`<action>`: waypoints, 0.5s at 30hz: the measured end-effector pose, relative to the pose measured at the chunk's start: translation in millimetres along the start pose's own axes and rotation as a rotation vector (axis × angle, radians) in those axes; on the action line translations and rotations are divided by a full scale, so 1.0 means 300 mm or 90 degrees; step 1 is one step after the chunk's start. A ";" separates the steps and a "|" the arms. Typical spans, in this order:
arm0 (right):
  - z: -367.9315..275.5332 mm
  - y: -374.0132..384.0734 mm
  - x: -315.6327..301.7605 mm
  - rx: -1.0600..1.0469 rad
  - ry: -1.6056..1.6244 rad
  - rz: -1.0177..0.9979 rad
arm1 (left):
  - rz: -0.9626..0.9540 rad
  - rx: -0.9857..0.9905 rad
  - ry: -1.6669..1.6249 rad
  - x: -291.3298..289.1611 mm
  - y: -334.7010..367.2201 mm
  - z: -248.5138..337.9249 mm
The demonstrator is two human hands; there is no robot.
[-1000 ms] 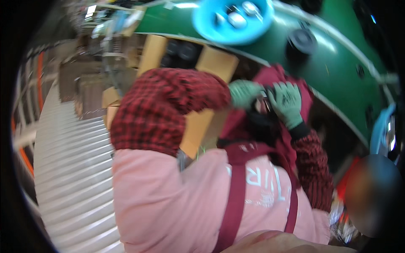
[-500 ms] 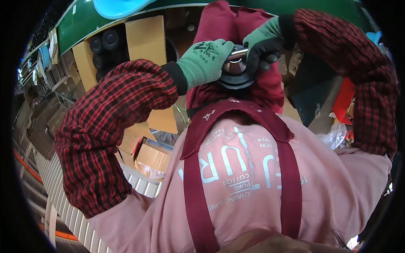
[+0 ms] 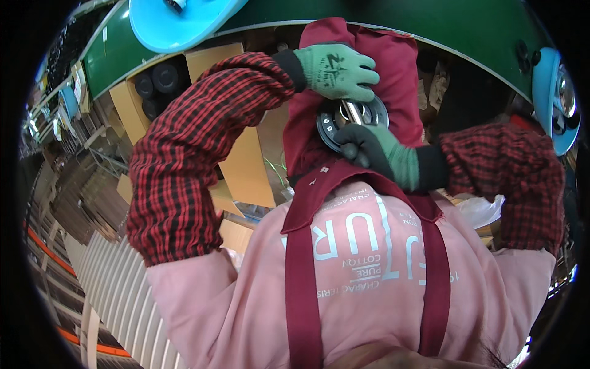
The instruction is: The person assembles black kettles on a green workbench. They pick up kettle bodies, insert internal components, and screw on lids one at a time, then place the finished units on the bench.
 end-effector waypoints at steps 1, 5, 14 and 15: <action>0.032 0.028 -0.003 -0.023 0.038 -0.031 | -0.013 0.024 -0.002 0.007 0.013 -0.010; -0.002 -0.023 -0.038 0.026 0.130 -0.114 | -0.108 -0.024 0.019 -0.022 0.044 -0.024; -0.572 -0.059 -0.578 -0.580 -0.310 0.264 | 0.339 -0.740 -0.344 -0.097 -0.127 0.221; -0.665 0.016 -0.672 -0.567 -0.211 0.266 | 0.302 -0.692 -0.443 -0.077 -0.135 0.280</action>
Point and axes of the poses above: each hand's wrist, its own y-axis towards the middle knuckle, its own x-axis out of the palm, z = x × y, the point moved 2 cm from there along y, towards the middle knuckle, and after that the axes turned 13 degrees about y, right-handed, at the moved point
